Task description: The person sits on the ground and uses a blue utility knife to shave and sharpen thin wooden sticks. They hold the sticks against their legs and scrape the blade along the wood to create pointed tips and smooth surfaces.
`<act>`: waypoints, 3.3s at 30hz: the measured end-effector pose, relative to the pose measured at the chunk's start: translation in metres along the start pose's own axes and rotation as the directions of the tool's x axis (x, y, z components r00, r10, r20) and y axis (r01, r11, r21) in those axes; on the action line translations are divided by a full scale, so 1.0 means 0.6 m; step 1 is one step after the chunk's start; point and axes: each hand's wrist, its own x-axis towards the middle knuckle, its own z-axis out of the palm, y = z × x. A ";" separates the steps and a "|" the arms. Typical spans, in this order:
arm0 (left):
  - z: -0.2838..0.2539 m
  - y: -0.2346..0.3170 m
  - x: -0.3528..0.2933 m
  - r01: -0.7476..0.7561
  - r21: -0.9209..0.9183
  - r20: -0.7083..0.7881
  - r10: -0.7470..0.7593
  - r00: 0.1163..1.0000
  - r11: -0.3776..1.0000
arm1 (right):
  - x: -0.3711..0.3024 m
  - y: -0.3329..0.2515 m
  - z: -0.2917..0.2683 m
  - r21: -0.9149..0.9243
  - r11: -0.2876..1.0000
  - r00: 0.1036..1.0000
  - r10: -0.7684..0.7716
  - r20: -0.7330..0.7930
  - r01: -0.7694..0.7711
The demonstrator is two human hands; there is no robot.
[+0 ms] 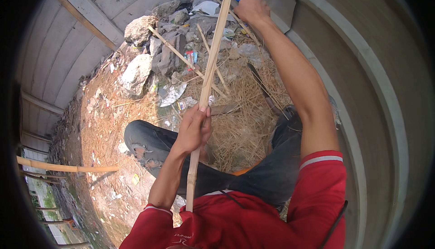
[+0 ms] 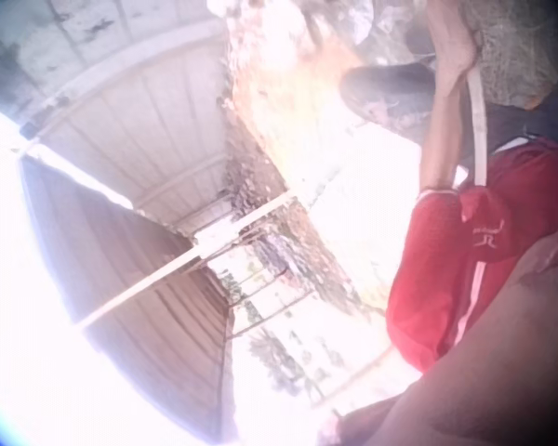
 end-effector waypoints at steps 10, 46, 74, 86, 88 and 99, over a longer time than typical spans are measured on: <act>-0.033 -0.028 -0.099 0.207 -0.075 0.177 -0.191 0.966 0.976 | 0.071 0.116 -0.075 -0.046 0.982 0.965 0.173 -0.196 -0.185; -0.049 -0.104 -0.115 0.325 -0.435 0.265 -0.225 0.937 0.840 | 0.076 0.129 0.016 0.273 0.806 0.819 -0.392 -0.419 0.525; -0.061 -0.024 -0.029 -0.027 0.077 -0.214 0.043 0.976 0.997 | -0.216 -0.069 0.013 0.082 0.892 0.833 -0.446 0.327 0.445; -0.042 0.006 -0.009 0.015 0.103 -0.297 0.017 0.955 0.995 | -0.297 -0.106 0.053 0.019 0.848 0.743 -0.474 0.473 0.529; -0.042 0.009 -0.006 0.001 0.099 -0.299 0.029 0.954 0.995 | -0.293 -0.110 0.054 0.013 0.867 0.763 -0.445 0.468 0.498; -0.059 0.009 0.001 -0.007 0.023 -0.296 0.013 0.955 1.000 | -0.310 -0.109 0.059 0.045 0.861 0.760 -0.471 0.448 0.507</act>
